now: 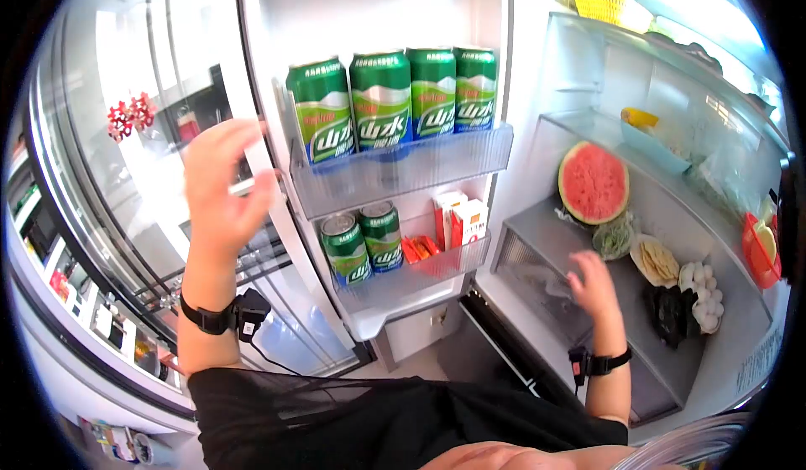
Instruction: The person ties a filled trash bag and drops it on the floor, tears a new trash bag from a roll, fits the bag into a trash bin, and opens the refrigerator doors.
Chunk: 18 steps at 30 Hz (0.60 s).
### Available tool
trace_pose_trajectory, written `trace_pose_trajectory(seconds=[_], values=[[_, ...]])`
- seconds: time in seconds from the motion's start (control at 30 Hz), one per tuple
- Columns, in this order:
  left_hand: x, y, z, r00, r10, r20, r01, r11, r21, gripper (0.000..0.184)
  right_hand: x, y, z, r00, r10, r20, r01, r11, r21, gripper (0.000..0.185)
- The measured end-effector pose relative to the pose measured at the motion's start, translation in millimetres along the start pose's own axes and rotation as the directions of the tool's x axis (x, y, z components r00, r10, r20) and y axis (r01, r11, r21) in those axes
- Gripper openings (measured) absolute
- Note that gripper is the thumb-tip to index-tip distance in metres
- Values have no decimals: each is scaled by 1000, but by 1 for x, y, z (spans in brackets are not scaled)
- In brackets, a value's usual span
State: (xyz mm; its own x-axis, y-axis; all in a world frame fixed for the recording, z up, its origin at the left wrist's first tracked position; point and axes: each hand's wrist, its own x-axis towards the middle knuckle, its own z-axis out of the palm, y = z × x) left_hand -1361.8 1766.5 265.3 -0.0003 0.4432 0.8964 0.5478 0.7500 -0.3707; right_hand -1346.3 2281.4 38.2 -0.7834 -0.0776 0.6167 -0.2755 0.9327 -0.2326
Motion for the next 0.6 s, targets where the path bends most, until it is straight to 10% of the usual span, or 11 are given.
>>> trace_pose_trajectory(seconds=[0.13,0.43,0.6], values=[[52,51,30,863,262,433,-315,947,55,56,-40,20,30,988,127,91,-124,992,-35,41],[157,107,101,688,505,522,-521,844,-128,51,-53,30,6,974,189,124,-154,956,-251,60],[293,164,100,762,156,629,-204,979,4,49,-60,43,7,961,236,144,-191,942,-275,66]])
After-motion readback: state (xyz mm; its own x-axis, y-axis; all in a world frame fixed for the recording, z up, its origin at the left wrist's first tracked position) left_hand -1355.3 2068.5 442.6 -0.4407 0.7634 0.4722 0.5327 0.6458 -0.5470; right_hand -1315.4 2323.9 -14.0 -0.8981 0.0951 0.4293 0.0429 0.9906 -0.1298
